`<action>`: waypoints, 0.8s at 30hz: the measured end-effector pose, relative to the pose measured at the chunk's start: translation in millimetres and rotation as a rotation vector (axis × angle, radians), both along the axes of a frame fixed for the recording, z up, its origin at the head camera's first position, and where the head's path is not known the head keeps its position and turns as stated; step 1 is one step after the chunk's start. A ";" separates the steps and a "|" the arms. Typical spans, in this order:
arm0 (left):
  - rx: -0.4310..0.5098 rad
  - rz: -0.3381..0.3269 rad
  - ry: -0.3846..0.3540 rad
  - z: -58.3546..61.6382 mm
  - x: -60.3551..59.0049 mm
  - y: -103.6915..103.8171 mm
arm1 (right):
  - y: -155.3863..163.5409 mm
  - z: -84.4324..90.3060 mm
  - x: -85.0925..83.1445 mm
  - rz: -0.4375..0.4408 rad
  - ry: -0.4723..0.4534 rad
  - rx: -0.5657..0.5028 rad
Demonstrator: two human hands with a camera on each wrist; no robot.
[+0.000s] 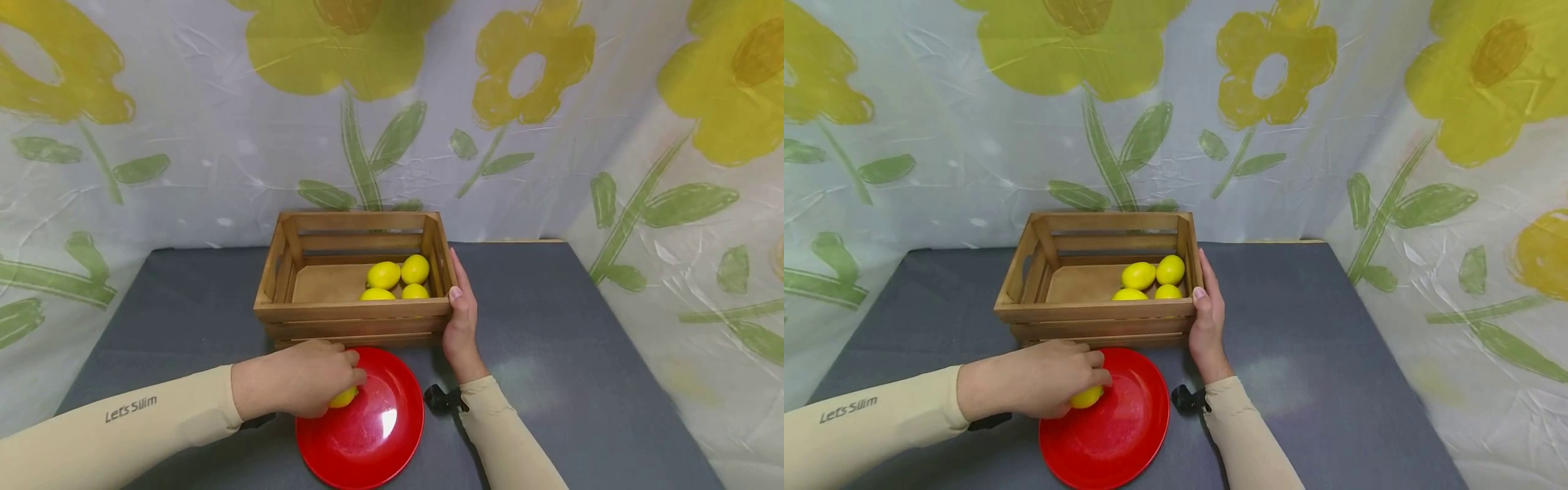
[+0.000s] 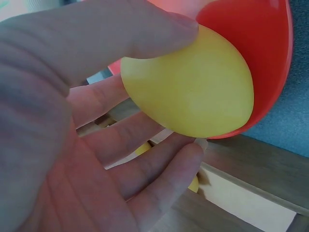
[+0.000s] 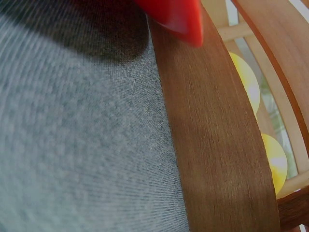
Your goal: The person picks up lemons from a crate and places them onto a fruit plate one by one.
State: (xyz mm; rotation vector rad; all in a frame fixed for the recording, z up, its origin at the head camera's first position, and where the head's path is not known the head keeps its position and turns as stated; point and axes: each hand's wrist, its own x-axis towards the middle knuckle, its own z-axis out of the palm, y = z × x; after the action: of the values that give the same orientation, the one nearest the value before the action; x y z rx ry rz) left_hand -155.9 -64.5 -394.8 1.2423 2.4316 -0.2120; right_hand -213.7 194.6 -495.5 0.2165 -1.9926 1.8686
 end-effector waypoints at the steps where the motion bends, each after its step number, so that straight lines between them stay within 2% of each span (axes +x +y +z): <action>1: -0.004 0.006 -0.003 -0.3 -0.7 0.3 | 0.0 0.2 0.0 -0.001 -0.001 0.001; 24: -0.033 0.049 -0.030 -6.2 -4.9 3.1 | -1.8 1.6 0.3 -0.002 0.005 -0.024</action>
State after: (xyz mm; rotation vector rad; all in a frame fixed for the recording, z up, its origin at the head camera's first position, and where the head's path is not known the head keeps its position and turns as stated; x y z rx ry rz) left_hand -160.8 -61.4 -401.0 1.1618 2.4199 -0.2173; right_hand -213.4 192.8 -493.9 0.2118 -1.9648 1.8881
